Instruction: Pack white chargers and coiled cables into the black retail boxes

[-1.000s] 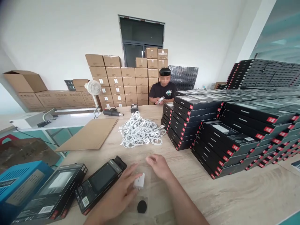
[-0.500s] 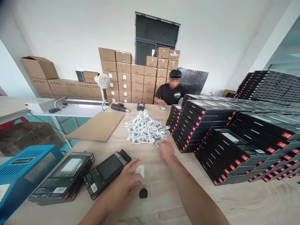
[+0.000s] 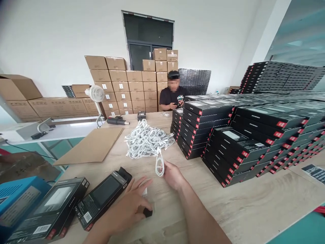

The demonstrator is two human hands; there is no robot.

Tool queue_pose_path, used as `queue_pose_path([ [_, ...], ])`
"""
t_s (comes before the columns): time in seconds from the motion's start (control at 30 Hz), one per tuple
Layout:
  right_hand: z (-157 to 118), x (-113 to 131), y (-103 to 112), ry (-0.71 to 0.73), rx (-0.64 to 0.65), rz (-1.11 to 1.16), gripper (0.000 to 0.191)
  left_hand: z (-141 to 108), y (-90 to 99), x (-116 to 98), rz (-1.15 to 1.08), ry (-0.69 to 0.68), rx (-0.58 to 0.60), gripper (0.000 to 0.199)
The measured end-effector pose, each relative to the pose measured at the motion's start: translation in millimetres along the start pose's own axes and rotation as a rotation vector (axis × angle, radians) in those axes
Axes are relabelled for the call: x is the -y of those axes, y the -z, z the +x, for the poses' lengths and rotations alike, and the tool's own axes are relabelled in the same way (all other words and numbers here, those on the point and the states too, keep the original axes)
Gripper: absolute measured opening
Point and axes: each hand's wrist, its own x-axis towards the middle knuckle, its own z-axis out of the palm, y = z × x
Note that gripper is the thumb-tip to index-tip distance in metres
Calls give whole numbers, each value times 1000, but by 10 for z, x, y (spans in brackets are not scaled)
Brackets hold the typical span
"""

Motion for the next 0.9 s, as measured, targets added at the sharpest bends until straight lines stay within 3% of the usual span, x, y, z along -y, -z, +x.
queue_pose_path([
  [0.23,-13,-83,17,-48,73,146,49,-17,-9,61,213,-205,-36,18],
  [0.37,26,-122,32,-37,73,123,53,-3,-51,90,230,-158,-107,28],
  [0.5,-1,-86,3,-1,117,56,53,-11,-105,123,176,-101,-107,20],
  [0.6,-66,-24,-25,7,168,4,51,-37,-88,169,70,-50,-164,9],
  [0.67,-115,14,-51,12,213,-49,50,-33,-44,205,-50,20,-266,6],
  [0.8,-224,35,-156,33,330,-137,46,61,39,218,-414,333,-545,36],
  [0.9,-306,-2,-273,6,421,-144,42,141,28,163,-690,404,-485,46],
])
